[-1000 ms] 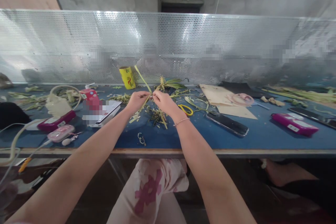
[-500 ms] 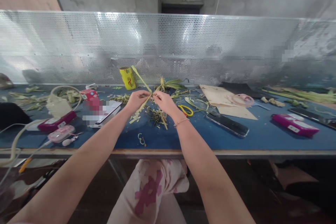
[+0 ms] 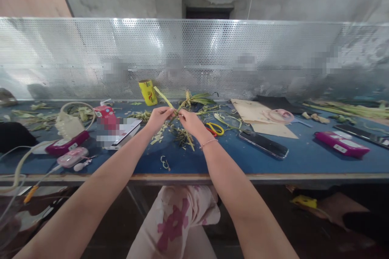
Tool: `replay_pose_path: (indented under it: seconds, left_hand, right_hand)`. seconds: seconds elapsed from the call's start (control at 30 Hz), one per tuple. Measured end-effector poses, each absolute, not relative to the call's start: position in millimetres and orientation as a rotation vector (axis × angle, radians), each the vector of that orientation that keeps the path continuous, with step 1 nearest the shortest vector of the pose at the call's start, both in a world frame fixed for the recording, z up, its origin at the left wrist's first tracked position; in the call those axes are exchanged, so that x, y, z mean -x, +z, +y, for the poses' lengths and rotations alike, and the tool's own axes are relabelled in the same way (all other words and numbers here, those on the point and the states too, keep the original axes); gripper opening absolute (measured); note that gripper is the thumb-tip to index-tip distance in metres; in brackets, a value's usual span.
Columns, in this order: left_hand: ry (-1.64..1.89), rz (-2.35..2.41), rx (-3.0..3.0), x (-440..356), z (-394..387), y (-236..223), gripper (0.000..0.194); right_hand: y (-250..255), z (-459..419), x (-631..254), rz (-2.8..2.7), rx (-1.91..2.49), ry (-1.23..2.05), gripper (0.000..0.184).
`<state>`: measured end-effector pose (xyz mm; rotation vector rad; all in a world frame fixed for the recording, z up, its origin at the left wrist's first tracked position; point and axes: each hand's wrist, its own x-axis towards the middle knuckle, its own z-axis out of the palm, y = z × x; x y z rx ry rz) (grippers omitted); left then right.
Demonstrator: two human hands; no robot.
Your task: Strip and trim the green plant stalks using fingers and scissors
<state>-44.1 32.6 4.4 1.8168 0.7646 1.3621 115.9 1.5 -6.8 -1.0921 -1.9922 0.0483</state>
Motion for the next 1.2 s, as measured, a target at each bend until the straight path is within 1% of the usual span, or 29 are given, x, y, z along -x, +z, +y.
replay_pose_path:
  seconds: [0.13, 0.37, 0.5, 0.63, 0.83, 1.07, 1.2]
  left_hand:
    - [1.274, 0.692, -1.646, 43.9, 31.2, 4.6, 0.039]
    - [1.141, 0.596, -1.519, 47.1, 23.6, 8.6, 0.037]
    - [1.101, 0.674, -1.500, 47.5, 24.5, 8.3, 0.037]
    - [1.092, 0.773, -1.533, 48.2, 27.7, 7.6, 0.037]
    - [1.066, 0.816, -1.708, 48.8, 29.5, 6.2, 0.032]
    - [1.051, 0.812, -1.728, 43.1, 24.6, 5.6, 0.030]
    - [1.128, 0.789, -1.600, 42.5, 27.8, 5.1, 0.028]
  right_hand:
    - [-4.9, -0.2, -116.4, -1.960, 1.134, 0.005, 0.022]
    - [-3.3, 2.8, -118.4, -1.911, 1.247, -0.062, 0.023]
    - [-2.2, 0.6, -118.5, -1.900, 1.284, -0.085, 0.023]
    - [-3.6, 2.7, -120.1, -1.897, 1.247, -0.071, 0.022]
    - [-7.5, 8.3, -122.5, -1.952, 1.139, 0.001, 0.022]
    - [-3.5, 3.4, -118.7, -2.056, 1.076, -0.060, 0.021]
    - [-1.0, -0.2, -116.0, -2.093, 1.033, 0.079, 0.026]
